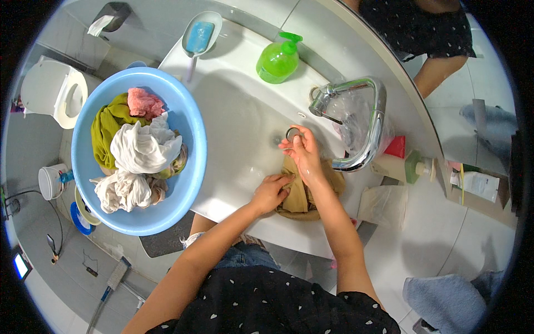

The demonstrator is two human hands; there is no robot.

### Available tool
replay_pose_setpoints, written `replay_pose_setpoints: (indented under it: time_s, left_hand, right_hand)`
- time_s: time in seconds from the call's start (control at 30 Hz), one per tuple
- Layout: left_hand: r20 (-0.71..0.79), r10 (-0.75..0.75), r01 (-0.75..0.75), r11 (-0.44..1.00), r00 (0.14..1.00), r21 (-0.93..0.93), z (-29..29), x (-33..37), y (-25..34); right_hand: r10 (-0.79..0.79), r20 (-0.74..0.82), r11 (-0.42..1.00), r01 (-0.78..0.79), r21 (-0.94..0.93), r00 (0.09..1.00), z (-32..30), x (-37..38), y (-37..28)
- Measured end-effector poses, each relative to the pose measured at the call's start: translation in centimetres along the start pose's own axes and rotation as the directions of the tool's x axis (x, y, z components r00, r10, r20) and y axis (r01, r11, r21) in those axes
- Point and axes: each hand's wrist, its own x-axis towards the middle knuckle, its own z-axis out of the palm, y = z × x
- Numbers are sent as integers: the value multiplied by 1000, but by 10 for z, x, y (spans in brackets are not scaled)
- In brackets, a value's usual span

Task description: The person hand-washes various garments in a bathroom. They scrub and rinse a white cloth and a pink cloth at the sink, then squat to wash a beige garment in a basin on the floor before returning to the sink to rinse it.

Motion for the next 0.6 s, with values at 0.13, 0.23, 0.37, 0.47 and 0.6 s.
replay_pose_setpoints:
  time_s: [0.13,0.23,0.37,0.47,0.6]
  left_hand:
    - [3,-19,19,1000,1000,10,2,2,-4]
    - [-12,-16,16,1000,1000,25,0,1,0]
    - [10,8,-8,1000,1000,12,-2,2,-1]
    - [-24,9,-8,1000,1000,21,2,1,-4]
    - [-6,-42,42,998,999,44,-2,0,4]
  right_hand:
    - [-46,88,993,36,112,995,11,-11,-9]
    - [35,170,926,-96,365,985,11,-21,-13]
    - [15,319,777,-212,593,948,11,-30,-15]
    - [32,329,755,-239,610,944,11,-34,-15]
    - [39,320,780,-229,582,947,15,-40,-22]
